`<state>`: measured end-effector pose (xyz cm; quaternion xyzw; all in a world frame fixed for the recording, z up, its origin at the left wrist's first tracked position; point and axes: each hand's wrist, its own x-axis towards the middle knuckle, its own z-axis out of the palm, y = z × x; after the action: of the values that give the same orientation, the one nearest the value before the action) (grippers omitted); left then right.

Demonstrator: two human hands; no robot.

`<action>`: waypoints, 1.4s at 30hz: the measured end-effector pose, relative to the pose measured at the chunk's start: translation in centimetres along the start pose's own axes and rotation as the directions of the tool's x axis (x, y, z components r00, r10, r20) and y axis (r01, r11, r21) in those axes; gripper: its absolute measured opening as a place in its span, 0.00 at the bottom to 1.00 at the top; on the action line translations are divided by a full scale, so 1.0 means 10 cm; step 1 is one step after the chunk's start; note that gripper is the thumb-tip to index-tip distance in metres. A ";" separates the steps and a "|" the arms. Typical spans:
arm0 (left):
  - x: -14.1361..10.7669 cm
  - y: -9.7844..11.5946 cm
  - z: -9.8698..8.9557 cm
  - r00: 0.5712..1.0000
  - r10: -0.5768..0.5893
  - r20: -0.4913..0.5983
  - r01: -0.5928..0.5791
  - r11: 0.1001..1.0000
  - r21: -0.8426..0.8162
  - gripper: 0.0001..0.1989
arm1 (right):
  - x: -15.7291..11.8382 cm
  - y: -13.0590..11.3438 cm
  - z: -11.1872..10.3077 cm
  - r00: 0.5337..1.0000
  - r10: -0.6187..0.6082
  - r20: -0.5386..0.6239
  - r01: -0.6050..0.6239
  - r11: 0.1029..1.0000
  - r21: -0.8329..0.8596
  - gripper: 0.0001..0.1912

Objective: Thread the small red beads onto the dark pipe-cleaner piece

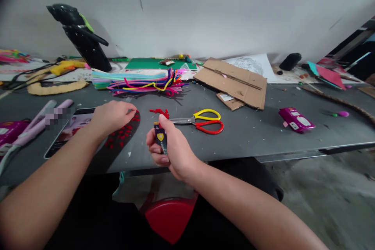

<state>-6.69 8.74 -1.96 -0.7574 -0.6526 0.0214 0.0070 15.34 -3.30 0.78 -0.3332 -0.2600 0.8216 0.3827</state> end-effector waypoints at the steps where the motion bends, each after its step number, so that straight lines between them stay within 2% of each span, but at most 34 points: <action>1: 0.00 -0.01 0.01 1.000 -0.007 0.000 0.007 1.000 -0.004 0.18 | 0.00 0.00 0.00 1.000 -0.007 0.000 0.007 1.000 -0.010 0.29; 10: -0.02 -0.04 0.03 0.999 -0.031 -0.041 0.028 0.996 -0.082 0.16 | -0.01 -0.03 0.03 1.000 -0.015 -0.025 0.014 0.999 -0.049 0.29; 17: -0.02 -0.10 0.01 0.999 -0.044 -0.015 0.042 0.994 -0.097 0.14 | 0.00 -0.01 0.00 1.000 -0.029 -0.010 0.029 0.998 -0.060 0.29; 22: -0.08 0.03 -0.06 0.994 -0.071 -0.081 0.055 0.981 -0.189 0.19 | 0.01 -0.02 0.00 0.999 -0.035 -0.018 0.034 0.997 -0.066 0.29; 25: -0.09 0.18 -0.06 0.992 -0.025 -0.120 -0.009 0.960 -0.280 0.18 | 0.01 0.00 0.00 0.999 -0.043 -0.019 0.042 0.997 -0.072 0.28; 28: -0.03 0.30 0.02 0.982 0.075 -0.170 -0.123 0.950 -0.288 0.15 | 0.02 0.02 0.00 0.998 -0.054 -0.017 0.052 0.996 -0.078 0.29; 30: 0.03 0.33 0.10 0.978 0.109 -0.178 -0.156 0.949 -0.274 0.14 | 0.02 0.03 0.00 0.998 -0.060 -0.013 0.059 0.995 -0.084 0.29; 35: 0.07 0.33 0.21 0.979 0.146 -0.142 -0.176 0.958 -0.227 0.12 | 0.01 0.02 -0.01 0.998 -0.070 0.003 0.070 0.994 -0.090 0.29; 40: 0.04 0.34 0.18 0.985 0.138 -0.101 -0.158 0.962 -0.223 0.11 | -0.01 0.00 0.00 0.998 -0.069 0.003 0.069 0.992 -0.107 0.29; 42: 0.03 0.33 0.16 0.983 0.131 -0.129 -0.160 0.957 -0.243 0.11 | 0.00 -0.01 0.00 0.997 -0.072 0.001 0.071 0.991 -0.116 0.29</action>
<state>-3.46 8.52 -3.69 -0.7981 -0.5910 -0.1035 -0.0544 15.43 -3.25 0.84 -0.3466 -0.3182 0.7904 0.3924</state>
